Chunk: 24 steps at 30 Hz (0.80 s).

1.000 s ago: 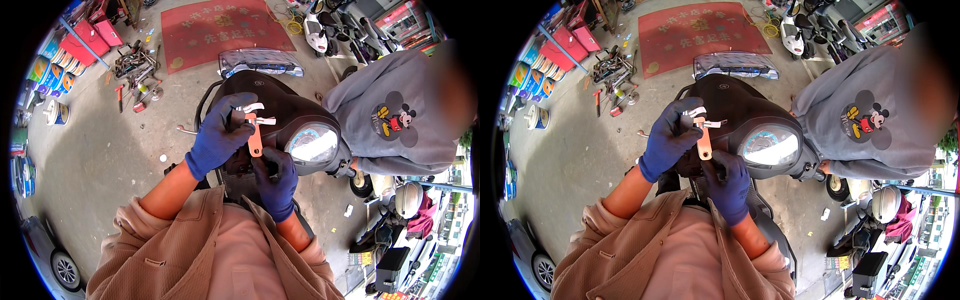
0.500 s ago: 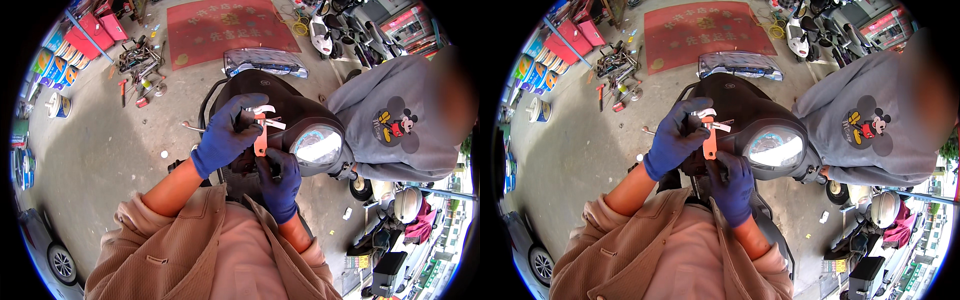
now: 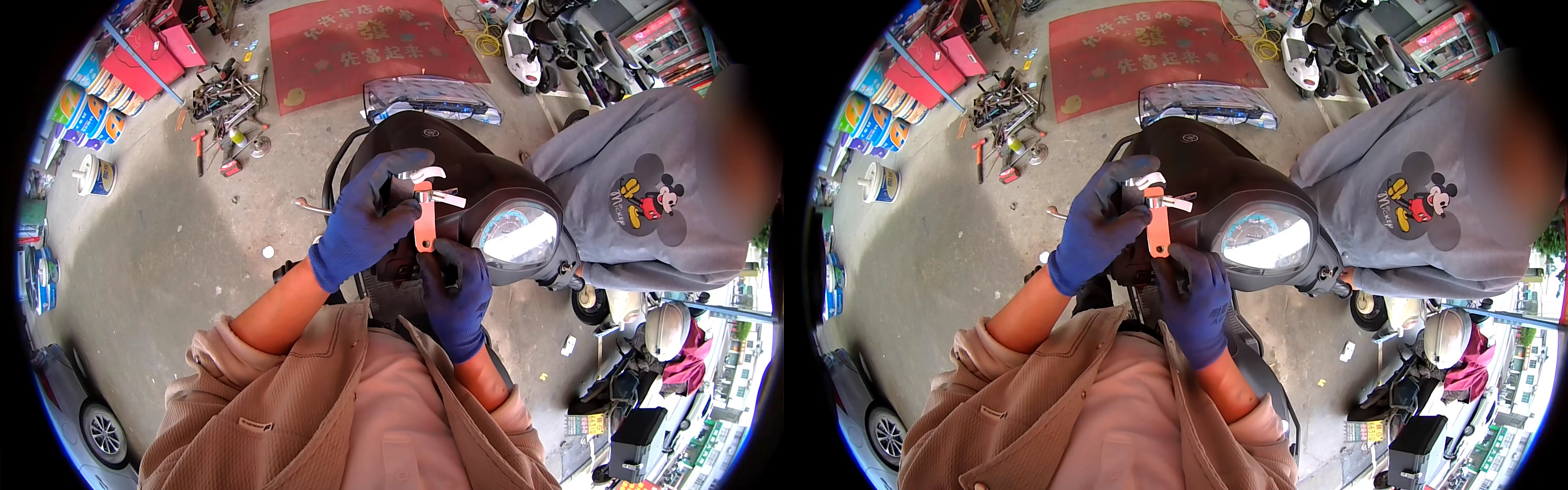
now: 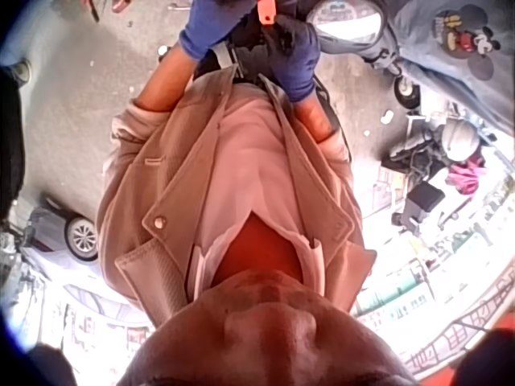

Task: The person installs a windshield and a fabric canopy onto a scooter. They attach the windshield frame to the handlebars, then mount the canopy structure and secure it with a wrench. The person also adjusts the side mirrors during the process.

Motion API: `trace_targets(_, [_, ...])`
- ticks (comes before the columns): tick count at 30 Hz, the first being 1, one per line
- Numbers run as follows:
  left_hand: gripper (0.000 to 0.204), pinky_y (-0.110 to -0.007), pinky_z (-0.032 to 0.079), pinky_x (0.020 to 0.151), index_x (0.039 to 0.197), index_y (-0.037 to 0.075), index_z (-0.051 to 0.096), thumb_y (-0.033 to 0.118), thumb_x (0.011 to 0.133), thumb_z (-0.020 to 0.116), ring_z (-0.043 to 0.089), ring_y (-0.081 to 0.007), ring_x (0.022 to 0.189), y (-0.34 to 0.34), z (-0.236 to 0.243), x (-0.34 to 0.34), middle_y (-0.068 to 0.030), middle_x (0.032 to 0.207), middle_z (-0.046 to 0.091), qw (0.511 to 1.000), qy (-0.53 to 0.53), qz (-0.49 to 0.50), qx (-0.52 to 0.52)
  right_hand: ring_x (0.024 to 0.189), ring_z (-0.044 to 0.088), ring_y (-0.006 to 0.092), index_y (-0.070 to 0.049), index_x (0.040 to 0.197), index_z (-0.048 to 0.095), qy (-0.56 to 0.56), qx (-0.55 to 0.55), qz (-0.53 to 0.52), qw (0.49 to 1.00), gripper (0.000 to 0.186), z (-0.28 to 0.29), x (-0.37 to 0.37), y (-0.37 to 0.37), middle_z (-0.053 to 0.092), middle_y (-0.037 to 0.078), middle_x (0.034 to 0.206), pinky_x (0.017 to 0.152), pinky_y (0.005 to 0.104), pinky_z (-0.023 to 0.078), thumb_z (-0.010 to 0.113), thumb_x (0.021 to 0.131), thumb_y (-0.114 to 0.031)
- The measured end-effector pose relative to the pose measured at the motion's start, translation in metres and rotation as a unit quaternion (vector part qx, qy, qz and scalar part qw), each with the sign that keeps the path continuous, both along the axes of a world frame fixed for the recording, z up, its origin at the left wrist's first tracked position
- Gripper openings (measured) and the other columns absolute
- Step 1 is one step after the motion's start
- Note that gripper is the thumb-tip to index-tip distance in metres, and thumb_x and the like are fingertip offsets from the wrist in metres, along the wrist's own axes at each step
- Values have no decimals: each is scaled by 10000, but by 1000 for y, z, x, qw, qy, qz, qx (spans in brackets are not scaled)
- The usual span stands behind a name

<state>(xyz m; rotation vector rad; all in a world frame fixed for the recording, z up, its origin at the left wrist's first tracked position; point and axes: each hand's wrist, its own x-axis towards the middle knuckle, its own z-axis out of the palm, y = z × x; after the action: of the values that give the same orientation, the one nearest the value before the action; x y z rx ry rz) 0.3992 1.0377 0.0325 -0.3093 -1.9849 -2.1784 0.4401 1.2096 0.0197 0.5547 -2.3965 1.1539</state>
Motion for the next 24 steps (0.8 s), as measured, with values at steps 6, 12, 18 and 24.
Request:
trace_targets(6, [575,-186,421,656,1326,22,458,-90,772,564,479,-26,727,0,1,0,18,933,551,1000,-16,-15,20,730,598,286,-64,1007,566,9,-4,-2,1000,311,2,-1,-1,640,109,884,645,378,479,735,750,-22])
trace_targets(12, [570,-187,421,651,1322,29,463,-90,774,564,475,-25,725,-1,2,1,17,932,553,999,-32,-27,22,730,600,281,-68,1010,565,8,-3,-1,1000,309,1,0,0,641,106,885,643,377,479,733,754,-25])
trace_targets(18, [560,-192,449,704,1315,27,468,-100,779,567,519,-34,814,-1,-1,-1,-17,1107,575,1000,15,-9,-4,710,587,273,-64,1012,563,8,2,4,1000,306,3,0,0,637,100,885,622,371,473,729,758,-25])
trace_targets(24, [546,-217,468,786,1311,20,469,-95,786,569,551,-64,926,-4,-1,-1,-45,1227,547,999,-19,-27,23,694,577,267,-71,1018,567,16,-6,1,1000,308,1,-2,0,631,96,886,609,365,465,728,759,-26])
